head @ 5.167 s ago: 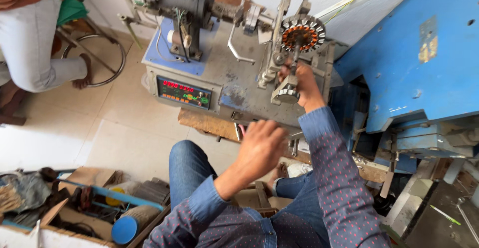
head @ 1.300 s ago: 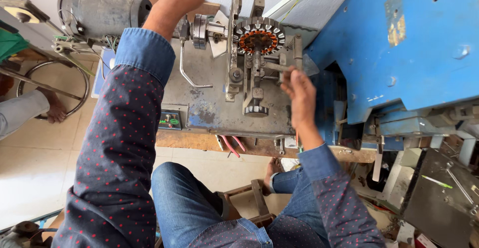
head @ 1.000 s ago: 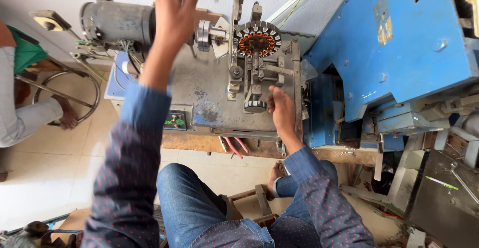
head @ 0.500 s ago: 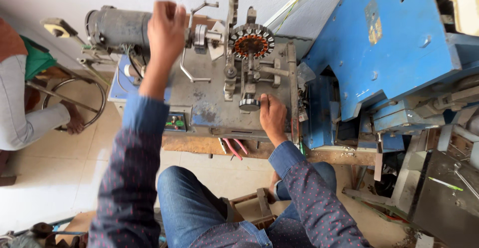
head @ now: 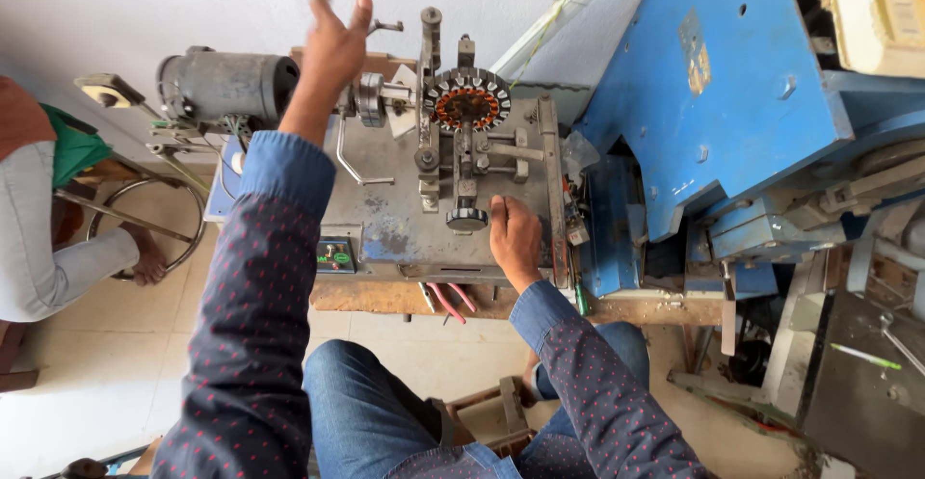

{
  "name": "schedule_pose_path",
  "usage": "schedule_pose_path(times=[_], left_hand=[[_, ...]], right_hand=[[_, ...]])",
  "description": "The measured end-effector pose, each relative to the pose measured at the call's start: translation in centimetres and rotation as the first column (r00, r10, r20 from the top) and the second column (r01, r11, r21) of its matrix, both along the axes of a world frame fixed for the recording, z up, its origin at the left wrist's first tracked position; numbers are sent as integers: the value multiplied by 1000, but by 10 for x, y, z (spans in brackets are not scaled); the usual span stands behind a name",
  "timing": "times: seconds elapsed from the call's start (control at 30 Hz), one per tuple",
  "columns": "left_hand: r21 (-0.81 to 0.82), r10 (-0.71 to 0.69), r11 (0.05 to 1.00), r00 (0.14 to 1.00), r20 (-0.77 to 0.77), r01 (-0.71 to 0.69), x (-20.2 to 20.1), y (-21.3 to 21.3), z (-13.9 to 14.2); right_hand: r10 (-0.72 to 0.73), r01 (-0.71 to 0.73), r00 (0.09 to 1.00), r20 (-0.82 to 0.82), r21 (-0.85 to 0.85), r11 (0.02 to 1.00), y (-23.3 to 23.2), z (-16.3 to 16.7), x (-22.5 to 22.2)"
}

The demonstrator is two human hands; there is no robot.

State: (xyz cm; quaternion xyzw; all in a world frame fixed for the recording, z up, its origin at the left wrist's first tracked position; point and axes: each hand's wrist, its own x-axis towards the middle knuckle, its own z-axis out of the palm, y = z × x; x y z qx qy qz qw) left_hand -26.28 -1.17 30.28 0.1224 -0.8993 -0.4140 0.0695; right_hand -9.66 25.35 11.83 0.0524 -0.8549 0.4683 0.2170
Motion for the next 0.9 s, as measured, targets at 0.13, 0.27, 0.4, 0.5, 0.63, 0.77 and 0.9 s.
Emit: schedule_pose_path(times=[0.13, 0.27, 0.4, 0.5, 0.63, 0.77, 0.9], left_hand=[[219, 28, 974, 989, 148, -61, -15, 1, -2], [384, 73, 922, 996, -45, -50, -3, -4, -12], [513, 129, 858, 975, -179, -19, 29, -13, -26], [494, 159, 869, 935, -318, 21, 55, -13, -36], [512, 176, 847, 831, -527, 145, 82, -10, -50], [404, 282, 912, 617, -735, 65, 143, -7, -97], [463, 505, 850, 640, -579, -252, 237, 26, -190]], right_hand=[[-25, 25, 999, -20, 1, 1000, 1, -1, -3], [-6, 6, 999, -32, 1, 1000, 2, -1, -1], [4, -4, 1000, 1, -26, 1000, 2, -2, 0], [18, -19, 999, -36, -45, 999, 3, -5, -2], [27, -18, 998, 60, -144, 989, 4, -13, -3], [205, -63, 971, 125, -690, 721, 11, -9, -20], [307, 86, 910, 279, -850, 519, 24, 21, -74]])
